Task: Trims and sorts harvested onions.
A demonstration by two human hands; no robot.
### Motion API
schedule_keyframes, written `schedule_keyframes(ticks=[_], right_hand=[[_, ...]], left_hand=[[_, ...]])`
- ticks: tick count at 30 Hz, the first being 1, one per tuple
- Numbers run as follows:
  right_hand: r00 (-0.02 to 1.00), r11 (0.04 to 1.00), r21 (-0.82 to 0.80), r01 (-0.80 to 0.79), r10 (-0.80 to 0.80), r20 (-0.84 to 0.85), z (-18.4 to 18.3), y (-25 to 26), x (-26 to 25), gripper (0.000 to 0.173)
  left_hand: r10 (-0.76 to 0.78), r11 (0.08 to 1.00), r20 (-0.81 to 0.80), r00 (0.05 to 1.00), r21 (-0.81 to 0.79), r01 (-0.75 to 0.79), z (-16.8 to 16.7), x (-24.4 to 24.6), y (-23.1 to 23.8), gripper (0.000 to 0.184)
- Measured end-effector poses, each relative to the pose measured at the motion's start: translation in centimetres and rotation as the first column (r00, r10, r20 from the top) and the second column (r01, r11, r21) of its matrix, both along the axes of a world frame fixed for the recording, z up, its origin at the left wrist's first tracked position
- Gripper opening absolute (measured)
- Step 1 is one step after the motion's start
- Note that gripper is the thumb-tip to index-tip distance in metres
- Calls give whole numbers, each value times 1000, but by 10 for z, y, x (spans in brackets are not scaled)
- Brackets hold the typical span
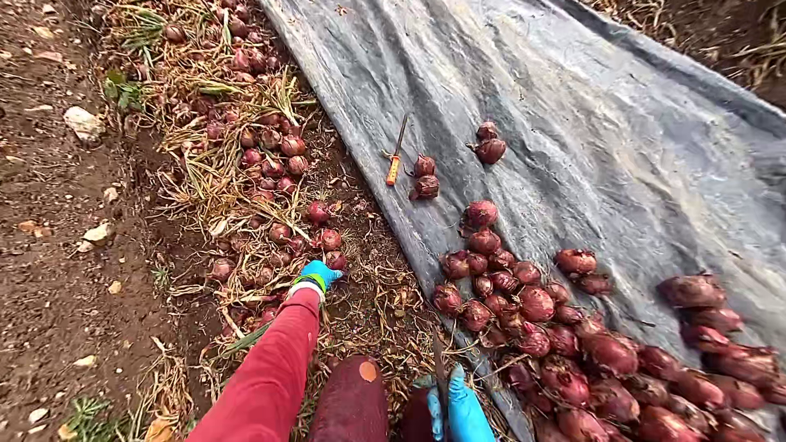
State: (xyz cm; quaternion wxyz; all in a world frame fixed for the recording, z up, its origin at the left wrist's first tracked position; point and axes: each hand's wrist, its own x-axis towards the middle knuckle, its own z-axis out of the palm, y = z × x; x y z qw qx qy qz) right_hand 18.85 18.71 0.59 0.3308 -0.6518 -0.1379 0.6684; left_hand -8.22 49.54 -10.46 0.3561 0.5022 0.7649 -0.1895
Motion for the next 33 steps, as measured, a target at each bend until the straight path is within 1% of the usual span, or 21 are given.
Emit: schedule_keyframes(ticks=[1,3,5,7,9,11,12,13,15,16,18,19,21,22,24,25,27,29,30,31,33], right_hand=[[999,999,-38,16,-18,-49,-10,6,-5,96],[993,997,-67,-30,22,-118,-30,22,-18,94],[972,989,33,-141,144,-187,-36,43,-33,88],[952,962,206,-181,224,-208,-22,64,-49,87],[970,931,321,-176,220,-106,3,82,-59,88],[961,899,343,-274,268,64,21,87,-61,91],[940,884,318,-342,317,129,27,86,-60,89],[903,862,272,-428,394,172,33,84,-56,86],[871,834,253,-491,468,151,42,66,-46,82],[888,849,261,-459,441,130,44,54,-43,82],[901,873,223,-433,412,139,39,28,-40,82],[865,845,191,-499,474,164,34,16,-39,83],[771,746,196,-636,602,208,34,-2,-35,89],[769,735,229,-638,594,236,41,-9,-32,92],[848,797,302,-523,451,277,53,-20,-23,94],[896,845,325,-424,338,289,56,-24,-19,94],[945,897,371,-240,128,301,50,-19,-10,96],[967,926,370,-74,-24,252,37,-10,-10,90],[972,933,361,4,-88,217,30,-4,-9,91],[967,932,355,74,-154,203,24,5,-6,92],[924,907,357,221,-312,220,21,18,11,89]], left_hand=[[-70,997,33,997,-10,70,12,-6,1,71],[-181,983,164,970,71,171,51,-11,-15,70],[-286,955,329,900,173,241,106,-5,-46,63],[-400,916,417,817,141,376,154,1,-77,65],[-416,881,530,739,34,471,187,8,-102,70],[-331,879,621,710,-70,471,203,1,-118,73],[-342,866,610,714,-90,492,207,-5,-121,73],[-418,837,529,738,-91,539,214,-10,-121,72],[-591,781,185,785,-111,615,231,-10,-121,75],[-575,812,72,815,-67,579,230,-12,-125,77],[-448,892,84,890,105,439,230,-10,-147,68],[-445,893,128,886,135,429,237,-1,-162,60],[-582,810,223,782,72,582,256,31,-194,53],[-663,734,273,697,53,677,259,47,-209,50],[-756,622,327,567,86,778,259,68,-223,48],[-778,605,303,550,127,786,255,74,-218,48],[-828,560,196,525,240,793,239,92,-186,46],[-878,472,93,470,337,815,208,115,-154,37],[-875,472,75,478,350,809,193,130,-139,29],[-848,516,83,523,349,782,179,145,-121,22],[-677,725,161,718,318,612,157,155,-79,21]])
